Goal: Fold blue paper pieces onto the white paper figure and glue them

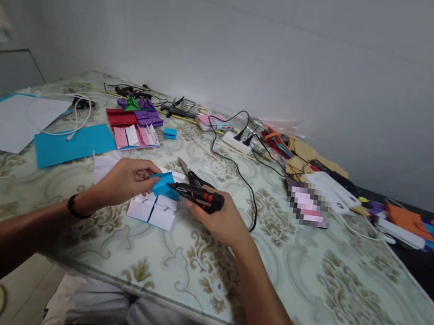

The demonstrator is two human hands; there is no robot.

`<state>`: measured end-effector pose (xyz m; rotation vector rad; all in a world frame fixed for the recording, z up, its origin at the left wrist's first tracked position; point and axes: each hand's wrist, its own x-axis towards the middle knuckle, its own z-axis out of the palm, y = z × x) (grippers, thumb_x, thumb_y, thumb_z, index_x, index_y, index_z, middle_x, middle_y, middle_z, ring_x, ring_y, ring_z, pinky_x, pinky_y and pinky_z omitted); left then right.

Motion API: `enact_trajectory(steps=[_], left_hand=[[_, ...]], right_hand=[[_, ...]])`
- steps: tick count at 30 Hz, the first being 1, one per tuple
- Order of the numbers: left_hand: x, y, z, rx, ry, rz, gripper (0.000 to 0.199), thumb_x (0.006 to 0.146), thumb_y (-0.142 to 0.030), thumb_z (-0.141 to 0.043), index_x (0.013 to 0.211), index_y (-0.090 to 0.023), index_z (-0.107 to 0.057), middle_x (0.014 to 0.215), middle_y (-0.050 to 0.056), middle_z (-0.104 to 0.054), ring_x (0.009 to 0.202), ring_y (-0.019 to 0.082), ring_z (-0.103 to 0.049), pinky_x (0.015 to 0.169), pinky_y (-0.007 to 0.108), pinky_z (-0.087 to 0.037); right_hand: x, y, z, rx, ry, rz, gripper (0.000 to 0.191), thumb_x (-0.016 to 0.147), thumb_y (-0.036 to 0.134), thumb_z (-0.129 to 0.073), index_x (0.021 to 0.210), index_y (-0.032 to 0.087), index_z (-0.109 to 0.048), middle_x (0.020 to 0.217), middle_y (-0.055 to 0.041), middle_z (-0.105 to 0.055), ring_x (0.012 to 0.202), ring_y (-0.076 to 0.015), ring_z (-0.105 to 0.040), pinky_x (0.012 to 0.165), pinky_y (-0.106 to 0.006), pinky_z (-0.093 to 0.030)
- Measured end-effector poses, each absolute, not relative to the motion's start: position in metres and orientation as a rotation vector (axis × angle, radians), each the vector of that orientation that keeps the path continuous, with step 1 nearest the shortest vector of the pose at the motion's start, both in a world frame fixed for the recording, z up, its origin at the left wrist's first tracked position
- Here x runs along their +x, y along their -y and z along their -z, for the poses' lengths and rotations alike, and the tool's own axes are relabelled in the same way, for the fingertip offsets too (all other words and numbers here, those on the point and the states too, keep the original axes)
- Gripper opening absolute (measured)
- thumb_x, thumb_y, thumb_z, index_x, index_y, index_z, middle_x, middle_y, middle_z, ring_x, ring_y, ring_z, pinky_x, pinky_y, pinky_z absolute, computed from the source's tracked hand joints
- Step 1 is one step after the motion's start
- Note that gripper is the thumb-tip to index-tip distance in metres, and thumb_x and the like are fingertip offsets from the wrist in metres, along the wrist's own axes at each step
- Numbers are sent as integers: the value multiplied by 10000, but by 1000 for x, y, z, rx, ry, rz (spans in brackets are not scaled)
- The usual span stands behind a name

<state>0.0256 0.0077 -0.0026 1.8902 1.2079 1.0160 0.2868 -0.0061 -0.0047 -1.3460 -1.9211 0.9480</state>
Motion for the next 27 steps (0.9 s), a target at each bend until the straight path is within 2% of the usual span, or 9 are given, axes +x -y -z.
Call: enact_trajectory(steps=[7, 14, 16, 18, 22, 27], left_hand=[[26, -8, 1, 1919, -1200, -1019, 183, 856, -249, -636, 920, -148, -776, 630, 17, -730, 531, 143, -673, 503, 204, -494], [24, -9, 2, 1928, -1217, -1036, 188, 856, -252, -648, 925, -135, -777, 660, 28, -745, 537, 145, -669, 509, 209, -504], [24, -9, 3, 1909, -1207, -1051, 196, 859, -255, -651, 942, -133, -779, 691, 33, -757, 544, 142, -671, 511, 207, -508], [24, -9, 2, 1900, -1180, -1070, 212, 863, -252, -652, 971, -129, -787, 733, 40, -773, 564, 142, -675, 529, 209, -519], [24, -7, -1, 1954, -1108, -1079, 220, 879, -234, -656, 995, -139, -817, 901, 65, -814, 641, 137, -688, 598, 218, -543], [22, -4, -6, 2086, -1053, -1082, 219, 893, -178, -662, 1000, -160, -852, 930, 56, -815, 700, 129, -687, 637, 216, -512]], right_hand=[[287, 6, 8, -1309, 1968, -925, 367, 828, 544, -755, 795, 189, -670, 633, 17, -592, 584, -148, -489, 530, -257, -405], [320, -1, -6, -1413, 1870, -762, 405, 792, 595, -768, 839, 193, -743, 727, -47, -727, 671, -216, -623, 594, -304, -505], [336, -6, -6, -1534, 1881, -689, 483, 841, 662, -681, 710, 197, -687, 652, -52, -686, 604, -201, -589, 531, -298, -461], [351, -14, -4, -1684, 1792, -620, 513, 888, 677, -576, 738, 196, -671, 695, -76, -703, 623, -217, -613, 519, -300, -452], [369, -28, 7, -2101, 1696, -319, 438, 830, 628, -656, 828, 190, -669, 748, -121, -727, 707, -287, -662, 594, -350, -462], [384, -34, 14, -2231, 1712, -298, 381, 794, 570, -710, 859, 196, -676, 861, -141, -749, 773, -313, -686, 679, -396, -483]])
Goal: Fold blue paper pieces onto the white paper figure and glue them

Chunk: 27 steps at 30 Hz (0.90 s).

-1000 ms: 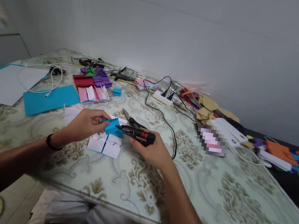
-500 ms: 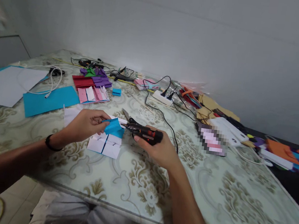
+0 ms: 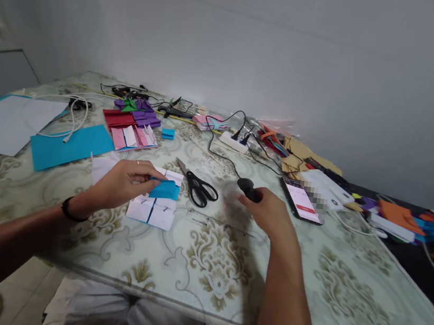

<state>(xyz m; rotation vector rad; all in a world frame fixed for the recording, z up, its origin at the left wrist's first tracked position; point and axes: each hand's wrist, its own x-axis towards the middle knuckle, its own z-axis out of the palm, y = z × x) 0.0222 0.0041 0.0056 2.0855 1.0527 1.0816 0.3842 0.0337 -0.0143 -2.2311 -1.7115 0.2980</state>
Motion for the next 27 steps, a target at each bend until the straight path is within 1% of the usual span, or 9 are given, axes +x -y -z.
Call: enact_trajectory(steps=[3, 5, 7, 9, 12, 17, 23, 25, 27], left_hand=[[23, -3, -7, 2112, -1022, -1081, 231, 904, -163, -666, 1025, -170, -863, 922, 56, -813, 755, 140, -699, 668, 222, -512], [24, -2, -7, 2119, -997, -1071, 252, 913, -157, -657, 1058, -173, -863, 931, 57, -811, 774, 143, -704, 679, 227, -516], [25, -1, -6, 2129, -979, -1061, 276, 917, -146, -645, 1087, -177, -860, 935, 58, -807, 791, 146, -708, 693, 231, -519], [26, -1, -6, 2136, -967, -1050, 290, 918, -141, -639, 1103, -186, -858, 930, 55, -802, 802, 149, -708, 701, 235, -518], [27, 0, -4, 2133, -933, -1049, 297, 917, -137, -634, 1101, -197, -859, 911, 51, -798, 789, 147, -702, 686, 237, -510], [28, 2, 1, 2148, -901, -1028, 304, 929, -138, -633, 1129, -203, -852, 855, 39, -774, 732, 133, -660, 653, 237, -477], [30, 6, 2, 2150, -868, -929, 286, 960, -156, -612, 1123, -208, -840, 874, 39, -756, 739, 136, -648, 651, 242, -470], [32, 8, -3, 2174, -841, -912, 250, 987, -187, -590, 1041, -179, -834, 859, 46, -741, 741, 140, -646, 648, 246, -470], [33, 9, -7, 2168, -806, -915, 322, 1030, -236, -536, 868, -147, -799, 827, 58, -722, 750, 146, -649, 667, 253, -482]], right_hand=[[386, -32, 13, -2094, 1648, -210, 380, 781, 538, -717, 935, 190, -717, 997, -167, -751, 873, -329, -690, 769, -438, -514], [376, -28, 10, -1924, 1582, -229, 373, 843, 540, -658, 982, 201, -728, 1030, -163, -742, 888, -316, -688, 802, -454, -528], [355, -20, 7, -1574, 1646, -519, 374, 876, 544, -665, 1064, 224, -715, 1046, -126, -753, 921, -283, -702, 828, -425, -555], [327, -10, 5, -1214, 1751, -832, 411, 853, 532, -746, 1140, 241, -698, 1089, -103, -755, 988, -266, -708, 871, -401, -572], [291, 3, 8, -1014, 1889, -997, 493, 817, 422, -851, 1255, 253, -701, 1219, -101, -738, 1039, -251, -689, 908, -384, -569], [273, 10, 17, -963, 1975, -965, 559, 813, 350, -871, 1336, 271, -689, 1181, -73, -747, 900, -214, -671, 829, -358, -554], [278, 10, 18, -915, 1954, -888, 345, 888, 320, -797, 1225, 276, -740, 1001, -39, -754, 861, -205, -658, 804, -340, -514], [279, 11, 18, -911, 1950, -840, 283, 893, 283, -775, 1176, 273, -759, 940, -29, -744, 830, -201, -652, 778, -333, -498], [279, 11, 18, -914, 1955, -793, 250, 885, 234, -755, 1131, 272, -777, 911, -24, -740, 807, -197, -650, 761, -329, -485]])
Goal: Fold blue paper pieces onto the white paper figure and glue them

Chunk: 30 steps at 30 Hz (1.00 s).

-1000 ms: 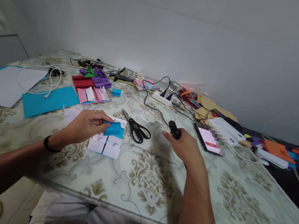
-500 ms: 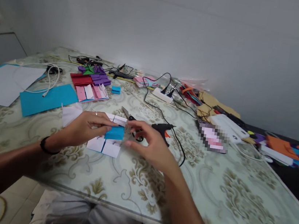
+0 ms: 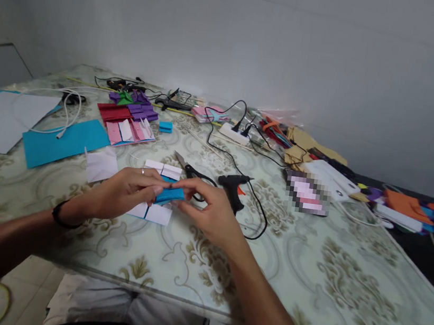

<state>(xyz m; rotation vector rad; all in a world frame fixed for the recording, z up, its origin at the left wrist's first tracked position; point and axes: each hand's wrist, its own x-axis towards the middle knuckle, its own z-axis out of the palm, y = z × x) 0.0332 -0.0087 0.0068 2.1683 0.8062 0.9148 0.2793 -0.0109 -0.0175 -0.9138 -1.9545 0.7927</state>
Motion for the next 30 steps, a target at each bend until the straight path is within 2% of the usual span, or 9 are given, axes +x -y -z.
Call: enact_trajectory(steps=[3, 5, 7, 10, 14, 19, 22, 26, 30], left_hand=[[34, 9, -9, 2061, -800, -907, 473, 1065, -307, -471, 705, -139, -726, 758, 62, -697, 750, 153, -656, 705, 267, -508], [34, 9, -7, 1933, -815, -858, 376, 1035, -317, -527, 827, -131, -778, 749, 50, -703, 706, 144, -645, 666, 257, -508], [35, 8, -2, 1776, -820, -813, 260, 971, -298, -623, 1043, -126, -804, 794, 43, -730, 671, 130, -631, 617, 239, -501], [36, 9, 3, 1617, -829, -796, 319, 897, -271, -709, 1170, -127, -789, 796, 32, -738, 673, 125, -636, 621, 231, -514], [37, 10, 3, 1637, -863, -812, 274, 870, -258, -738, 1103, -128, -800, 766, 29, -739, 676, 123, -635, 630, 229, -512], [36, 10, 1, 1850, -950, -840, 204, 876, -264, -738, 1028, -149, -809, 758, 24, -737, 645, 114, -601, 588, 213, -470], [36, 11, 2, 1954, -964, -852, 183, 889, -267, -726, 1010, -156, -806, 766, 24, -745, 641, 114, -601, 589, 209, -467], [36, 12, 2, 2069, -982, -862, 166, 906, -249, -708, 1006, -157, -804, 761, 24, -748, 635, 118, -604, 594, 213, -457], [36, 13, 2, 2197, -997, -834, 142, 905, -212, -722, 1011, -177, -811, 767, 16, -763, 644, 123, -613, 619, 222, -445]], right_hand=[[280, 11, 18, -912, 1953, -764, 264, 859, 171, -733, 1095, 276, -788, 922, -19, -754, 808, -195, -661, 766, -327, -481], [279, 10, 20, -903, 1948, -771, 272, 843, 149, -727, 1076, 276, -787, 942, -18, -766, 825, -196, -674, 779, -325, -484], [278, 10, 21, -896, 1943, -783, 255, 832, 147, -731, 1049, 270, -784, 940, -18, -769, 837, -199, -682, 786, -325, -486], [276, 11, 19, -890, 1936, -804, 189, 834, 164, -731, 997, 254, -767, 912, -21, -764, 828, -202, -684, 780, -326, -490], [274, 14, 12, -856, 2010, -843, 103, 863, 222, -739, 963, 236, -717, 931, -39, -743, 850, -210, -674, 801, -337, -508], [273, 16, 9, -868, 2014, -890, 152, 977, 360, -659, 1054, 229, -661, 1005, -67, -709, 934, -228, -669, 847, -357, -525], [272, 15, 9, -941, 2009, -870, 142, 978, 354, -661, 1024, 221, -671, 957, -56, -706, 898, -219, -666, 822, -345, -516], [269, 11, 10, -942, 2089, -802, 152, 938, 320, -719, 832, 213, -697, 872, -46, -693, 831, -211, -652, 779, -344, -495], [267, 10, 13, -889, 2093, -762, 144, 933, 281, -736, 810, 215, -700, 856, -35, -686, 820, -202, -654, 759, -338, -489]])
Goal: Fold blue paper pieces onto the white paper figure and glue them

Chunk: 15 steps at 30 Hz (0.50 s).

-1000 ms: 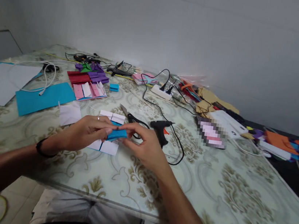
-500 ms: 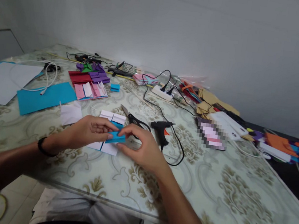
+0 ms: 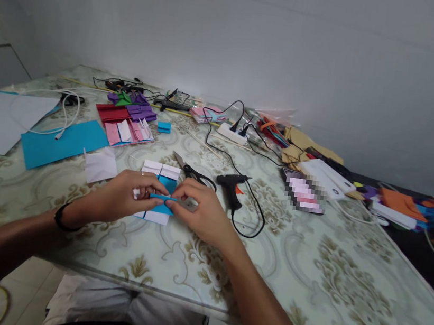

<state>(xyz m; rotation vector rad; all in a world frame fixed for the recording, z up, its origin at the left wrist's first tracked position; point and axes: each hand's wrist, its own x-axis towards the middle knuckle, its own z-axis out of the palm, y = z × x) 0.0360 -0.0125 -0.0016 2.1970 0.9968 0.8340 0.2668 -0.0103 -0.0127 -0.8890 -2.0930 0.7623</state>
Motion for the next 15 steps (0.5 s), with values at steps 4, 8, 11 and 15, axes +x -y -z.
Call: enact_trajectory(steps=[4, 8, 11, 15], left_hand=[[35, 11, 0, 2235, -1008, -834, 122, 912, -193, -729, 992, -190, -822, 724, -1, -740, 625, 121, -596, 612, 224, -422], [32, 9, 0, 2199, -1061, -838, 143, 912, -211, -741, 1026, -198, -827, 747, 9, -737, 648, 134, -601, 607, 231, -418], [31, 7, 1, 2203, -1073, -840, 164, 906, -204, -737, 1041, -206, -828, 760, 14, -742, 654, 139, -605, 599, 230, -417], [31, 6, 2, 2229, -1062, -845, 195, 918, -204, -722, 1082, -215, -827, 767, 14, -739, 650, 139, -602, 604, 235, -422]], right_hand=[[268, 9, 13, -901, 2090, -759, 133, 944, 300, -742, 838, 221, -725, 875, -44, -706, 829, -208, -662, 765, -344, -502], [273, 8, 10, -926, 2076, -756, 128, 941, 303, -742, 845, 219, -741, 873, -48, -714, 805, -200, -650, 755, -333, -514], [275, 7, 9, -957, 2106, -789, 119, 931, 302, -738, 848, 217, -729, 851, -40, -718, 771, -191, -648, 726, -317, -522], [276, 7, 8, -1014, 2128, -837, 153, 941, 315, -702, 831, 209, -709, 801, -31, -739, 721, -183, -653, 679, -299, -514]])
